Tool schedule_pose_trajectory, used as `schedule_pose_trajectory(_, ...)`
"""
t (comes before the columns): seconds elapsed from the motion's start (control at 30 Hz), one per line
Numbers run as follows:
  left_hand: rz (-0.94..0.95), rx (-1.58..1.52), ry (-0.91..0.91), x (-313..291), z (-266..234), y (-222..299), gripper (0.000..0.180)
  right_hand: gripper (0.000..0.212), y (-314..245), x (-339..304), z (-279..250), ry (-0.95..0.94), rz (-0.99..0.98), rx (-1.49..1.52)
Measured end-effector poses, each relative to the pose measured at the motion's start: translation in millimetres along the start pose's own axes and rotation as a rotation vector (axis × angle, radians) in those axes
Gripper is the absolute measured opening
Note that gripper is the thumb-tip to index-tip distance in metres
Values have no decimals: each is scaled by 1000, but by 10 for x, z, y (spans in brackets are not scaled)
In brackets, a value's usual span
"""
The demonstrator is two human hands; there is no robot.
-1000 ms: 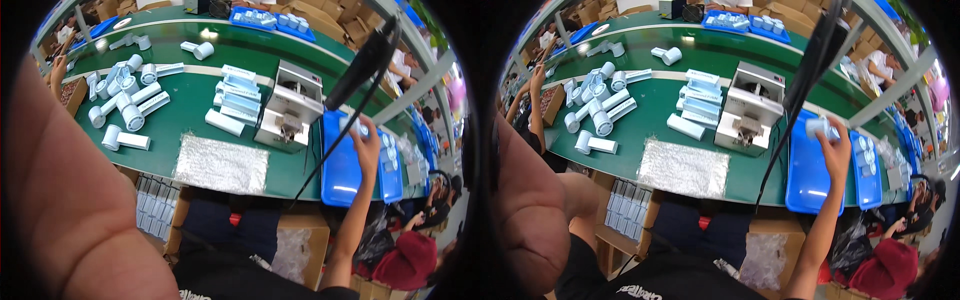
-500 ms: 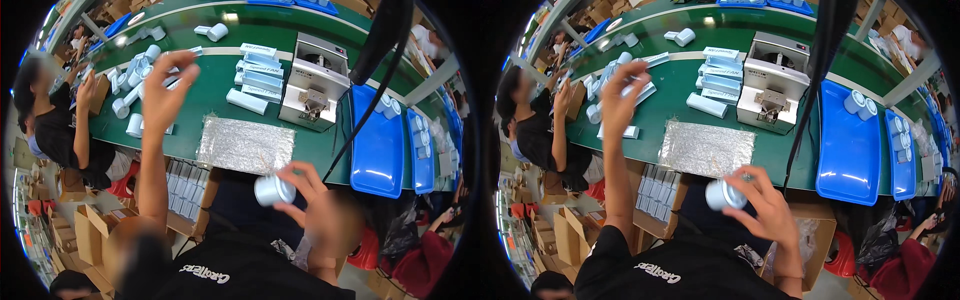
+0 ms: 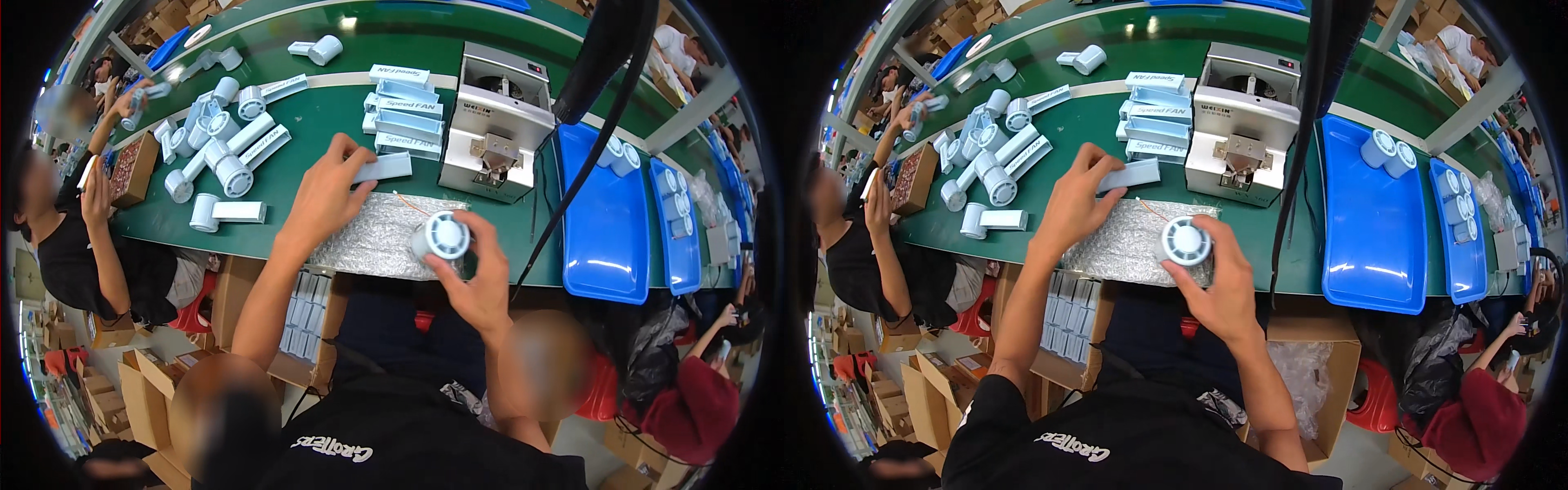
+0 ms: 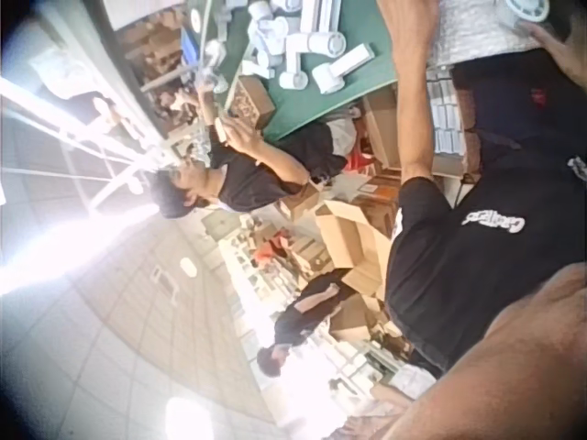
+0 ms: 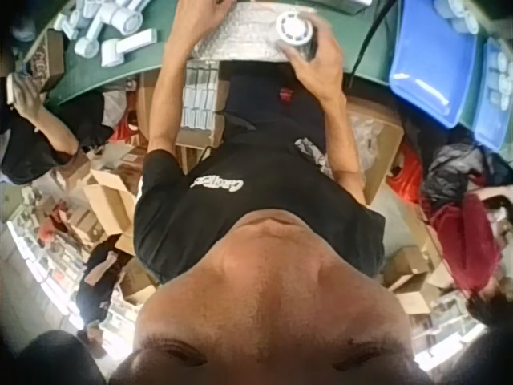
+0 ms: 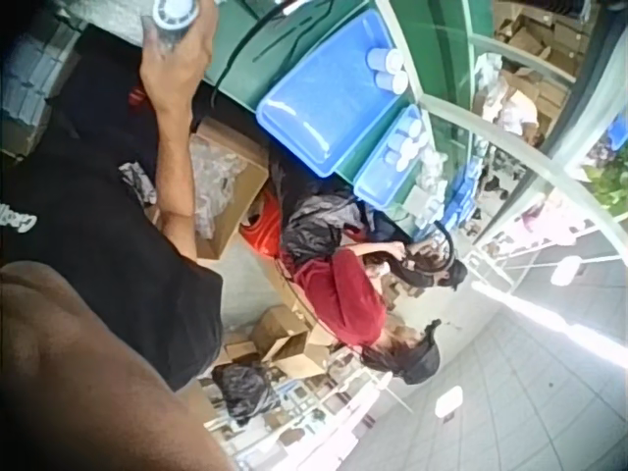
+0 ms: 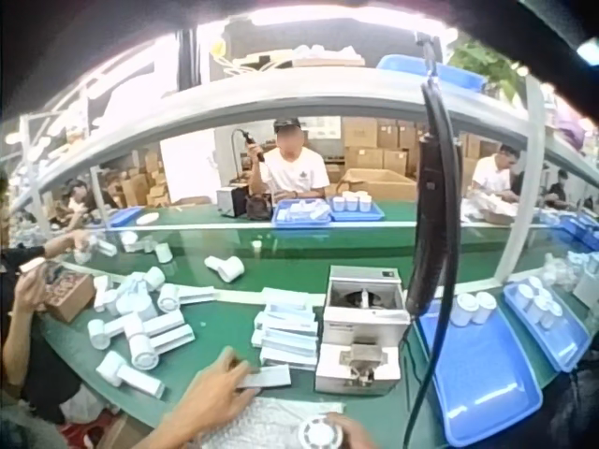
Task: Assembling plastic handheld fans and testing components using an electric screwdriver.
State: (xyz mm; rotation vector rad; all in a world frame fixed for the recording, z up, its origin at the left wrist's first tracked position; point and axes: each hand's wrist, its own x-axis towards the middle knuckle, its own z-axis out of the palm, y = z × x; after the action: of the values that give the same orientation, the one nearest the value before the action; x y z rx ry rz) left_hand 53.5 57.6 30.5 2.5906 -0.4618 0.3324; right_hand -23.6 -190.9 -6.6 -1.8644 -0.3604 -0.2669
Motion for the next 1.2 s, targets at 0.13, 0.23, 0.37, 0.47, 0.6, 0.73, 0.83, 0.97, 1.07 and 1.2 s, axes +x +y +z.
schedule_pose_trajectory(0.13,-63,-310,114,-186,135,-41,34,63,34,-41,-118,52,101,458)
schedule_pose_trajectory(0.23,-325,-1339,175,-156,169,169,36,67,-21,-69,-160,40,71,505)
schedule_pose_trajectory(0.37,-583,-1869,156,-58,326,168,40,65,-104,-116,-116,1,42,436)
schedule_pose_trajectory(0.47,-600,-1774,250,-34,369,374,39,62,-133,-109,-76,18,14,343)
schedule_pose_trajectory(0.6,-567,-1751,217,-14,408,446,38,68,-142,-67,-112,-25,101,296)
schedule_pose_trajectory(0.73,-566,-1747,227,-21,418,546,37,66,-117,-30,-77,-8,89,284)
schedule_pose_trajectory(0.83,-562,-1747,240,-37,420,569,37,63,-90,-2,-33,79,29,219)
schedule_pose_trajectory(0.97,-502,-1728,234,-27,422,656,37,64,-138,79,-40,68,-44,-3)
schedule_pose_trajectory(1.07,-349,-1552,328,-7,440,814,38,72,-53,108,38,73,-148,-99)
schedule_pose_trajectory(1.2,-150,-1312,351,-132,692,930,42,73,31,2,162,109,-110,-249)
